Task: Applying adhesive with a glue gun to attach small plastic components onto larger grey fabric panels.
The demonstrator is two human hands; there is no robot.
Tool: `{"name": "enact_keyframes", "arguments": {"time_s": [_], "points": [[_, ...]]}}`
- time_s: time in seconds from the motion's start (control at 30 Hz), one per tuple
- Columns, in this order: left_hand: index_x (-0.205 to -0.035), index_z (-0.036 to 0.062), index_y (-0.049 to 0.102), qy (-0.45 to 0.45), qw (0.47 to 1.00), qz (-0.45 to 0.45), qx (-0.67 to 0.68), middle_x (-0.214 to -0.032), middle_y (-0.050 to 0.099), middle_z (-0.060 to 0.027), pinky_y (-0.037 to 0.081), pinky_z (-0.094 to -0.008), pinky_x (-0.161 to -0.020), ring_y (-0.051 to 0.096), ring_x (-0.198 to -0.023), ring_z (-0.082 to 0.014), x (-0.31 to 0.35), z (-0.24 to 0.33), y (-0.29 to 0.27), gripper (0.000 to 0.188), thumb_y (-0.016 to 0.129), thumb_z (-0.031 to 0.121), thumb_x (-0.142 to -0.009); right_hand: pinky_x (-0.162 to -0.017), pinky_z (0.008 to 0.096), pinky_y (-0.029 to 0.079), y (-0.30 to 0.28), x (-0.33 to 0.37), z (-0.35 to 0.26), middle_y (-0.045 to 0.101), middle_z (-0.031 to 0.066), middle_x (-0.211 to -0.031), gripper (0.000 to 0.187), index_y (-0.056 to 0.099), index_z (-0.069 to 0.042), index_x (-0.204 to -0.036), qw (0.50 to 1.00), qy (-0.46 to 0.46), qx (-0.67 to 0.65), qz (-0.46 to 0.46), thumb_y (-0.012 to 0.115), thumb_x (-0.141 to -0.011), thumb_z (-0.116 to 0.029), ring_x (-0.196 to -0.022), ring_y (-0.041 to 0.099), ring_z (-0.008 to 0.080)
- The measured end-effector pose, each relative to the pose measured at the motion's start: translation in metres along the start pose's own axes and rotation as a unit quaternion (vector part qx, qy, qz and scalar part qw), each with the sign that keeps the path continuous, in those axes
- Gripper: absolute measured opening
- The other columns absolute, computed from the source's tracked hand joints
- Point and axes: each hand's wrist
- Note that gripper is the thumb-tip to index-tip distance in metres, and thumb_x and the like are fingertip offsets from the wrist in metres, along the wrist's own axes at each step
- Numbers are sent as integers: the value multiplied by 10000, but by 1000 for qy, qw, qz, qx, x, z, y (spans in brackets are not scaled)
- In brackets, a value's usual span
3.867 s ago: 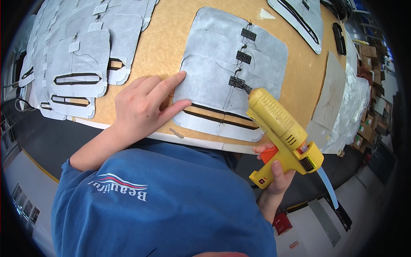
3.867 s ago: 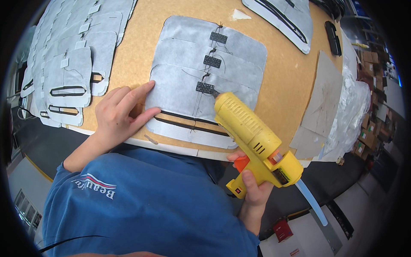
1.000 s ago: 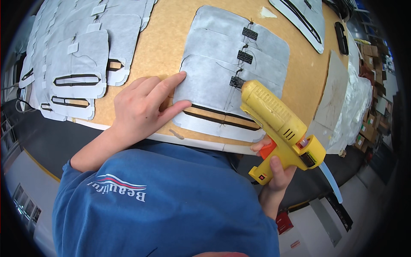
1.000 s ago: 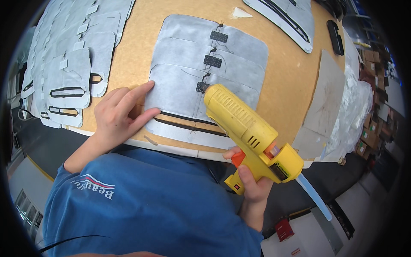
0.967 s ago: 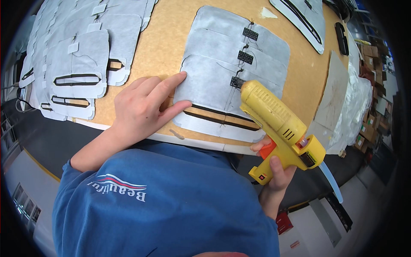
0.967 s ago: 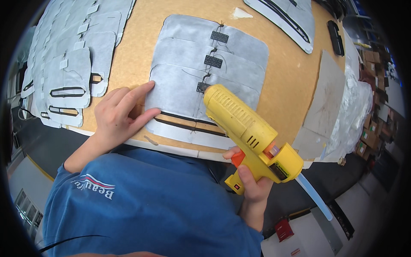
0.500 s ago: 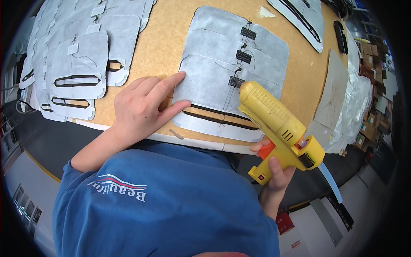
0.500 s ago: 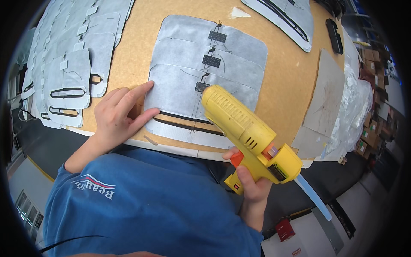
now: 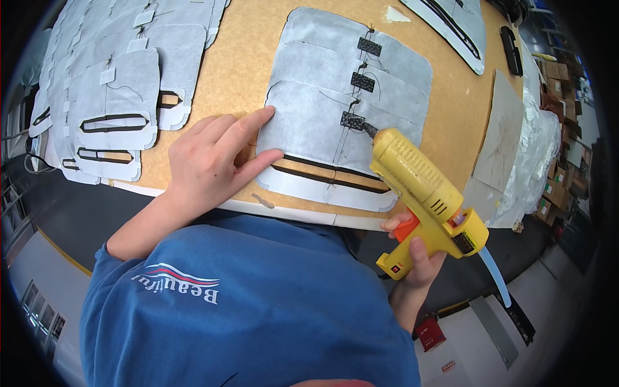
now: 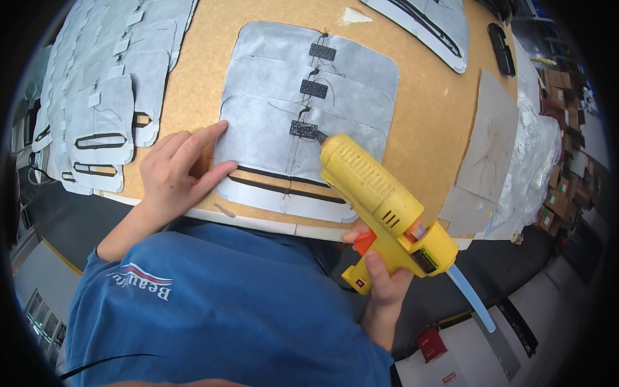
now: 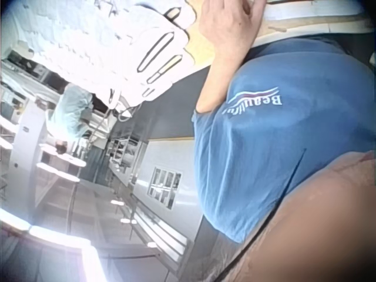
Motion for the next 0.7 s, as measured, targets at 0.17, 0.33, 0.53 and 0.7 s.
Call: {"name": "enact_keyframes", "arguments": {"time_s": [0.17, 0.33, 0.53, 0.7], "points": [[-1155, 98, 688, 2, 1000, 3, -1, -612, 476, 15, 382, -280, -508, 475, -547, -138, 1, -1, 1, 526, 850, 264, -682, -758, 382, 546, -2, 6, 2, 648, 224, -931, 503, 492, 116, -1192, 1000, 12, 0, -2, 627, -877, -252, -843, 665, 296], [-1152, 99, 688, -4, 1000, -3, -2, -602, 473, 23, 377, -275, -504, 476, -547, -131, 1, 0, -1, 518, 849, 263, -688, -756, 382, 542, 5, 1, -4, 642, 219, -931, 515, 469, 115, -1214, 1000, 9, -5, -7, 622, -875, -241, -856, 659, 298], [-1150, 101, 687, -4, 1000, 1, 6, -594, 467, 27, 374, -275, -504, 471, -543, -130, 1, 0, 0, 512, 847, 263, -691, -806, 399, 540, 13, -8, -6, 619, 224, -997, 526, 431, 115, -1266, 999, 13, -14, -33, 599, -871, -189, -912, 648, 293], [-1151, 120, 680, -2, 1000, -3, -6, -604, 476, 34, 379, -269, -496, 479, -539, -126, 1, -3, -1, 493, 827, 299, -716, -818, 403, 537, 8, -9, -3, 609, 230, -1025, 521, 432, 118, -1264, 999, 13, -3, -40, 595, -871, -182, -904, 646, 287]]}}
Point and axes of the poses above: each hand's wrist, its own x-axis away from the middle knuckle, its own y-axis out of the palm, z = x × y
